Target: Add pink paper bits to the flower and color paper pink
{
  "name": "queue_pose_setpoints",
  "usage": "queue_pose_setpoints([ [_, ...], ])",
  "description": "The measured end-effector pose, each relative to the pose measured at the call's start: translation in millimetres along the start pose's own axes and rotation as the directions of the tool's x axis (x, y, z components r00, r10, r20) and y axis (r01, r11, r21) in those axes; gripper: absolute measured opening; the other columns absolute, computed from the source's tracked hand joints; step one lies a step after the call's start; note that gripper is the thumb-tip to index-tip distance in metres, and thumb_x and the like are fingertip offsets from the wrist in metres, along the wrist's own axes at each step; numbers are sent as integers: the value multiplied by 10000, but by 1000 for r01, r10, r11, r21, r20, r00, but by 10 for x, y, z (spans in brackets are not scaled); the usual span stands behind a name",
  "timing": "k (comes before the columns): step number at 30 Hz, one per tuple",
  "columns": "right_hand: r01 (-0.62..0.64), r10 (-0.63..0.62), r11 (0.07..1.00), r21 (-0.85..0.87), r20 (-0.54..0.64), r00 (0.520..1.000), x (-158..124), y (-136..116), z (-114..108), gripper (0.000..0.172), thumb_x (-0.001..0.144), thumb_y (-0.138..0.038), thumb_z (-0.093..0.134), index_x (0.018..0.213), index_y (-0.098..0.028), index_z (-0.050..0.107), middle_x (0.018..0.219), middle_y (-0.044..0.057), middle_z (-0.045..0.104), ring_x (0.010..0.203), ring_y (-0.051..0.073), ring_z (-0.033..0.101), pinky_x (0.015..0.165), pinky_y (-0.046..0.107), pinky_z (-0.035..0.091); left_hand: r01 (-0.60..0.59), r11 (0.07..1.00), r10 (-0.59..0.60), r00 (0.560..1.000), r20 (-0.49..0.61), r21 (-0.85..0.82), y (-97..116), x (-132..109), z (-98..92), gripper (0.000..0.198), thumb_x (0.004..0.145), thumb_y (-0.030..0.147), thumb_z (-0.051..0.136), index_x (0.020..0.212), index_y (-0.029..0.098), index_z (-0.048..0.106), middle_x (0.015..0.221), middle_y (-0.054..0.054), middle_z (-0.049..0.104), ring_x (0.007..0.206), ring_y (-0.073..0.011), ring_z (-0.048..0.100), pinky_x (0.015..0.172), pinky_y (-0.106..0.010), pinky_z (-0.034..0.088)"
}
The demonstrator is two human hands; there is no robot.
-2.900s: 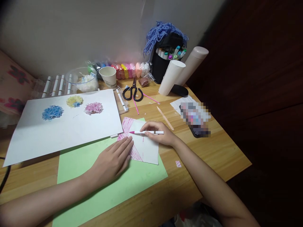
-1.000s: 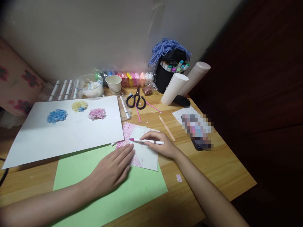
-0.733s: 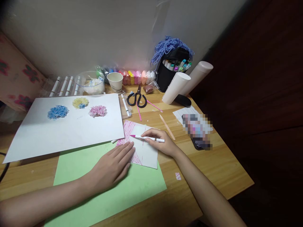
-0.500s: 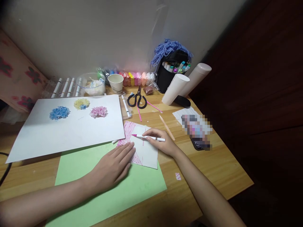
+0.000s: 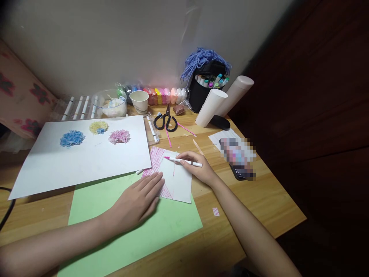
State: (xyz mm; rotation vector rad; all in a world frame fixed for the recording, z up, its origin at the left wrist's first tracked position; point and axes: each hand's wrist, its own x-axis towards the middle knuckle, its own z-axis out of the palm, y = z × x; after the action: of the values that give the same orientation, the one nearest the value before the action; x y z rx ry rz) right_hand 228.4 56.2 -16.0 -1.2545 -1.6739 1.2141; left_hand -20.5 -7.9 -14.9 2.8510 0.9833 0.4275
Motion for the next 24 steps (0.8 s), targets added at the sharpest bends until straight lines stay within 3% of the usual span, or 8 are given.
queue_pose_setpoints([
  [4,36,-36,999,-18,-46,998,2,12,-14,202,828,-338,628,966,-193,654,997,71,693,942,200,649,838,324,501,4,1000,-4,1000,8,-3,0,-4,-5,425,943,256,374,1305,54,469,1383,-174,476,1295,-275,439,1053,-416,413],
  [11,40,-32,997,-64,109,993,-45,-13,-5,213,820,-325,636,988,-199,671,1013,77,693,933,213,643,811,342,507,4,1000,-4,1000,-7,3,6,1,1,423,944,248,356,1301,53,471,1376,-177,483,1296,-272,439,1051,-420,412],
  [19,22,-27,998,-61,-81,996,12,32,-15,207,826,-336,629,974,-194,659,966,65,690,891,197,639,762,306,500,6,1000,-6,1000,4,7,3,-2,4,423,944,253,363,1302,56,474,1381,-170,480,1299,-263,436,1060,-410,406],
  [24,40,-44,998,-57,-71,997,11,32,-28,216,825,-348,632,978,-197,659,975,64,689,894,197,640,774,305,502,7,1000,-7,1000,-3,-8,4,-3,12,424,944,248,359,1305,59,474,1382,-173,477,1301,-265,434,1061,-418,406],
])
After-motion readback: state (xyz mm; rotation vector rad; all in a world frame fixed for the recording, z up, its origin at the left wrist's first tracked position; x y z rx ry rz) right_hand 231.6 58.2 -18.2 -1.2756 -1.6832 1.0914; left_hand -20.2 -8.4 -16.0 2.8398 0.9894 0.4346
